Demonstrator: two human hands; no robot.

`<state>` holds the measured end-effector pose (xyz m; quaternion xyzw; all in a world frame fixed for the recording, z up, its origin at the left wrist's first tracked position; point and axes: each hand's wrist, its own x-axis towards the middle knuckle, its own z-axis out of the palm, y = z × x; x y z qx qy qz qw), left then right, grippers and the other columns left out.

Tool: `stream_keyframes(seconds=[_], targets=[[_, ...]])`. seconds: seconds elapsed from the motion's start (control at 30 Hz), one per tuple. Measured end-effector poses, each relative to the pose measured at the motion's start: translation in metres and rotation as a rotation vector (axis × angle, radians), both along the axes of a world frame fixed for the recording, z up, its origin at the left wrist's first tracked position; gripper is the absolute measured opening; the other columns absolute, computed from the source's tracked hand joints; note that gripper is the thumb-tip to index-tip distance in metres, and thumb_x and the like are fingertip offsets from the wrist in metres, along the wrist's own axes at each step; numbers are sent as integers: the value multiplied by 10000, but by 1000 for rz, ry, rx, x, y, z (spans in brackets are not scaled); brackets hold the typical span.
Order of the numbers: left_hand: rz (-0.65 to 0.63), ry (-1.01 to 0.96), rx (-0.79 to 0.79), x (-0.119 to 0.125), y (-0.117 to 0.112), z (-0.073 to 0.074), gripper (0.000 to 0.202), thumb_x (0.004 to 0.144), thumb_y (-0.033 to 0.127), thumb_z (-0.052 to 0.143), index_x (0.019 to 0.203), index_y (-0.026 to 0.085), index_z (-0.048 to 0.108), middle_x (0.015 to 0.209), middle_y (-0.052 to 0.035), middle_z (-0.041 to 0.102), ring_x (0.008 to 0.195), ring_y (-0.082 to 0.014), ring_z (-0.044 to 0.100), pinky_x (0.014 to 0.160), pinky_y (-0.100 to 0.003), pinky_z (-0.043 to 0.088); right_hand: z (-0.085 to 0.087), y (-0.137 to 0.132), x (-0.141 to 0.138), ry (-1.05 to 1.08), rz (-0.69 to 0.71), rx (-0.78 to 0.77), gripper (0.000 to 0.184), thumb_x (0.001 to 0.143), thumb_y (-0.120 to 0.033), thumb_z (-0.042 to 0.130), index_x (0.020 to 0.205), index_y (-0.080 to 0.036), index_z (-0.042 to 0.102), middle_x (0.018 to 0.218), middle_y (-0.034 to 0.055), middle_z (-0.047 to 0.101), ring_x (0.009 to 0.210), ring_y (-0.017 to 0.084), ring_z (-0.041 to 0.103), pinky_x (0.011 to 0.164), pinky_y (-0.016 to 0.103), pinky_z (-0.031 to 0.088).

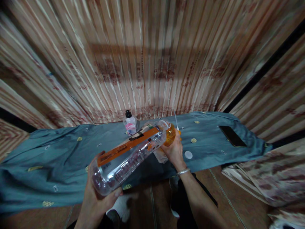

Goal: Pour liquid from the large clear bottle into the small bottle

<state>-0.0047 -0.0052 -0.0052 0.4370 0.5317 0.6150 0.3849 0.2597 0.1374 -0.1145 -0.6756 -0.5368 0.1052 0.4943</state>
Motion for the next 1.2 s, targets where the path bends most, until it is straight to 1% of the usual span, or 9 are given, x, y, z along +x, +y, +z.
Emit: stream_keyframes(seconds=[0.2,0.3,0.4,0.53,0.67,0.83,0.93,1.07,1.2], targets=[[0,-18,-4,1,-1,1,1061,711,598,1043,1604,249,587,1471,-161,739,1342,-412,791,1066,-490,708,-1,0,1,-13,-5,-2,1079,760,-617,906,1660,-194,486,1461,211,802,1288,433,814,1076,575,697],[7,-45,-5,3,-1,2,1058,702,566,1054,1594,244,585,1415,-149,768,1283,-393,820,1046,-475,715,-3,0,2,-28,-13,4,1077,760,-626,911,1660,-202,497,1462,207,812,1271,429,827,1068,574,704],[8,-70,-2,4,-1,4,1064,684,542,1066,1581,235,583,1371,-141,791,1234,-377,841,1056,-472,712,-4,1,3,-27,-11,6,1106,747,-645,924,1658,-185,496,1462,229,809,1289,448,822,1083,592,701],[0,-76,-13,4,0,5,1080,677,553,1072,1584,234,581,1390,-149,781,1274,-399,827,1058,-489,716,-2,1,2,-14,-24,-27,1129,740,-644,915,1666,-169,479,1446,241,809,1303,468,815,1080,605,700],[3,-82,-18,3,-1,4,1090,675,564,1078,1588,237,581,1400,-154,775,1279,-405,822,1057,-492,715,-1,0,2,-20,-16,-34,1133,741,-645,914,1678,-187,471,1473,225,799,1309,454,810,1081,593,698],[4,-50,-16,1,-1,4,1116,679,590,1076,1612,245,570,1453,-163,743,1353,-424,785,1094,-502,697,0,-2,3,-24,-1,-32,1134,742,-655,921,1675,-187,479,1463,221,800,1299,444,810,1066,571,702],[14,-57,-18,1,-1,4,1123,661,590,1083,1599,232,580,1444,-170,751,1342,-427,789,1091,-509,698,1,-2,2,-15,-3,-31,1115,749,-654,906,1669,-185,486,1458,218,803,1302,444,809,1071,577,699],[12,-80,-25,2,-1,5,1145,647,598,1087,1599,228,570,1425,-161,767,1301,-414,811,1058,-492,711,4,-2,1,12,3,-39,1119,733,-637,896,1658,-156,487,1481,238,794,1351,448,795,1122,578,684],[11,-84,-28,2,-2,6,1172,659,599,1082,1626,223,537,1424,-164,770,1298,-407,817,1068,-489,709,2,-2,1,7,2,-23,1110,745,-629,896,1665,-163,485,1487,238,793,1360,450,793,1125,581,684]])
